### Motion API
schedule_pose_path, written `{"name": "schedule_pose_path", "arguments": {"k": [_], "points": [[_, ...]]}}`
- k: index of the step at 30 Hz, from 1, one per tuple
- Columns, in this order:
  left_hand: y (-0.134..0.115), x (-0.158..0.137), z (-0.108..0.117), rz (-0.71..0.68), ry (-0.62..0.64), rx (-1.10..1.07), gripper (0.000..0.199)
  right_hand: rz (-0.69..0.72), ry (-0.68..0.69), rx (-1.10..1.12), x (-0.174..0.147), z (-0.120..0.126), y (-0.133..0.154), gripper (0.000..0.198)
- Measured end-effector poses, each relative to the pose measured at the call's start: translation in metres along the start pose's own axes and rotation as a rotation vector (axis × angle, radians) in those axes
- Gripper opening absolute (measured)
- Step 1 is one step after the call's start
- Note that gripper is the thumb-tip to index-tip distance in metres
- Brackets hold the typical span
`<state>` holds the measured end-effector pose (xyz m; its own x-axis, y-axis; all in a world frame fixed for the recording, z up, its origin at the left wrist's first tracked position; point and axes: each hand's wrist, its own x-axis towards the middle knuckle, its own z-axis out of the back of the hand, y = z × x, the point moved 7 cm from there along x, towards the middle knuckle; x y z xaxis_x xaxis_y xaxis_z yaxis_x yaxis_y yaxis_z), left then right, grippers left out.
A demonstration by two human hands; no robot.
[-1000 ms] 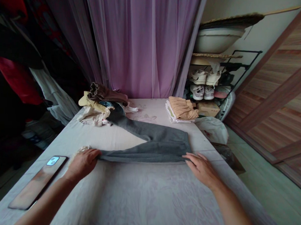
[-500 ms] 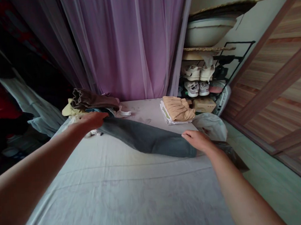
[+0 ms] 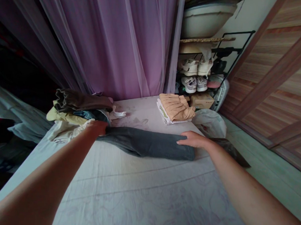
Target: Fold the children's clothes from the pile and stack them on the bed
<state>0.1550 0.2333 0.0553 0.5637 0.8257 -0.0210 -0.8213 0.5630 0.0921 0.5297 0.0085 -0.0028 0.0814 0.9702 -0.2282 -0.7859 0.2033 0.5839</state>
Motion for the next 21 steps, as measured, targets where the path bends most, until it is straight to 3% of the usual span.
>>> {"name": "schedule_pose_path", "arguments": {"k": [2, 4, 7, 9, 11, 13, 18, 21], "points": [[-0.002, -0.012, 0.019, 0.030, 0.034, 0.076, 0.020, 0.025, -0.041, -0.006, -0.003, 0.008, 0.009, 0.017], [-0.004, -0.029, 0.049, 0.019, -0.050, 0.102, 0.025, 0.062, -0.172, -0.060, -0.009, 0.024, 0.022, 0.017], [0.004, -0.063, 0.092, 0.033, -0.243, 0.169, 0.028, 0.077, -0.508, -0.159, -0.033, 0.057, 0.041, 0.019], [0.012, -0.091, 0.103, 0.067, -0.347, 0.207, 0.028, 0.136, -0.708, -0.219, -0.054, 0.066, 0.053, 0.024], [0.018, -0.120, 0.093, 0.076, -0.397, 0.215, 0.028, 0.251, -0.791, -0.290, -0.072, 0.056, 0.061, 0.035], [0.016, -0.148, 0.065, 0.051, -0.413, 0.200, 0.027, 0.318, -0.777, -0.376, -0.084, 0.031, 0.061, 0.041], [0.000, -0.207, -0.018, 0.005, -0.348, 0.073, 0.027, 0.285, -0.723, -0.465, -0.105, -0.030, 0.037, 0.036], [-0.004, -0.229, -0.028, 0.042, -0.400, 0.000, 0.026, 0.283, -0.750, -0.456, -0.119, -0.048, 0.029, 0.036]]}}
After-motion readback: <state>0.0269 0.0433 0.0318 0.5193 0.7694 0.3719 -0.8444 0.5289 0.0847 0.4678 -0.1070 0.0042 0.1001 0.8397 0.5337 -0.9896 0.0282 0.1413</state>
